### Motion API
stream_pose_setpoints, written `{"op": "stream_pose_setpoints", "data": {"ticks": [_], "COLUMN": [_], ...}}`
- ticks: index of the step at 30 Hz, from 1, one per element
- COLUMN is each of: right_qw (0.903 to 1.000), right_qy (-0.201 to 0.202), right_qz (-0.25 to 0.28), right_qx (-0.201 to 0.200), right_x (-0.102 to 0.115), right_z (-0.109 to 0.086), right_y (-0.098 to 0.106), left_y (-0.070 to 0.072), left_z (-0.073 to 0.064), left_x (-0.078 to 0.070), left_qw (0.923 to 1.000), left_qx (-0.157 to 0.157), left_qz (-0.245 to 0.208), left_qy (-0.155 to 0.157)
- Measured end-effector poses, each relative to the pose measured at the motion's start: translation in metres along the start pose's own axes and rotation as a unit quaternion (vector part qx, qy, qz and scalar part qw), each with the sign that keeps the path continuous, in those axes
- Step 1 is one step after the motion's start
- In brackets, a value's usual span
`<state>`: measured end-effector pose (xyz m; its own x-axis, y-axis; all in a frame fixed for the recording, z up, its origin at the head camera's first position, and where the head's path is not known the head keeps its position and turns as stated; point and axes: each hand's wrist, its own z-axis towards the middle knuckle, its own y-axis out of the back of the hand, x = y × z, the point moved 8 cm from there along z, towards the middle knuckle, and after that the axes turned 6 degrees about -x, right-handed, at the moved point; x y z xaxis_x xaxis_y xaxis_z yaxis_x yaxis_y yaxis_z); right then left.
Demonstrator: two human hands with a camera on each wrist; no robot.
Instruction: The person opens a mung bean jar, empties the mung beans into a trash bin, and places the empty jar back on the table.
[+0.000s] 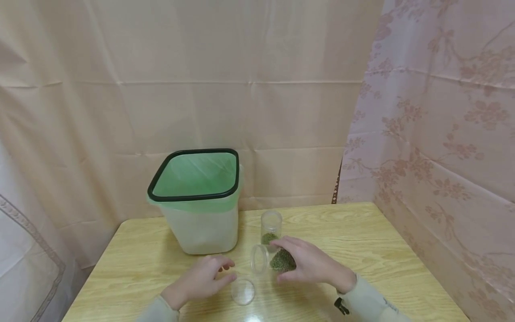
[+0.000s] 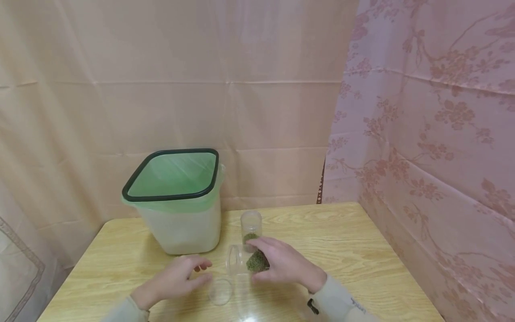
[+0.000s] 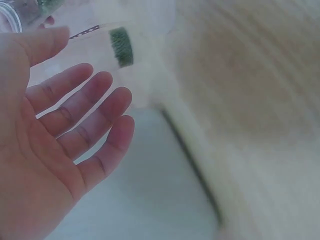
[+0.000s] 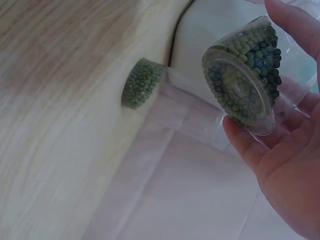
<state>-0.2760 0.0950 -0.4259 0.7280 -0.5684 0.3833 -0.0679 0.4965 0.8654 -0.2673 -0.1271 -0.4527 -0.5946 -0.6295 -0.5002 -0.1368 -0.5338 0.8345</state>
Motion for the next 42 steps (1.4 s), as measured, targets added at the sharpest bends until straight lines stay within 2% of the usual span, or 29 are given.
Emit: {"op": "stream_pose_setpoints", "data": {"ticks": [3, 9, 13, 23, 30, 36, 42], "right_qw": [1.0000, 0.9997, 0.9992, 0.9977, 0.9970, 0.9960, 0.9957], "right_qy": [0.003, 0.008, 0.012, 0.028, 0.026, 0.042, 0.036], "right_qz": [-0.001, -0.015, -0.024, -0.035, -0.040, -0.041, -0.041], "right_qx": [-0.002, -0.019, -0.028, -0.051, -0.061, -0.068, -0.076], "right_x": [0.001, 0.004, 0.007, 0.017, 0.022, 0.027, 0.028], "right_z": [0.004, 0.013, 0.020, 0.035, 0.049, 0.060, 0.073], "right_y": [0.005, 0.021, 0.031, 0.056, 0.077, 0.090, 0.104], "left_y": [0.016, 0.055, 0.071, 0.100, 0.122, 0.142, 0.166], "left_z": [0.005, 0.013, 0.016, 0.026, 0.032, 0.037, 0.042], "left_x": [-0.007, -0.025, -0.035, -0.047, -0.057, -0.060, -0.066], "left_qw": [0.9995, 0.9929, 0.9891, 0.9866, 0.9875, 0.9886, 0.9879], "left_qx": [-0.027, -0.111, -0.133, -0.130, -0.078, -0.058, -0.062], "left_qz": [0.015, 0.029, 0.045, 0.090, 0.129, 0.136, 0.142], "left_qy": [-0.008, -0.032, -0.044, -0.040, -0.045, -0.025, -0.009]}}
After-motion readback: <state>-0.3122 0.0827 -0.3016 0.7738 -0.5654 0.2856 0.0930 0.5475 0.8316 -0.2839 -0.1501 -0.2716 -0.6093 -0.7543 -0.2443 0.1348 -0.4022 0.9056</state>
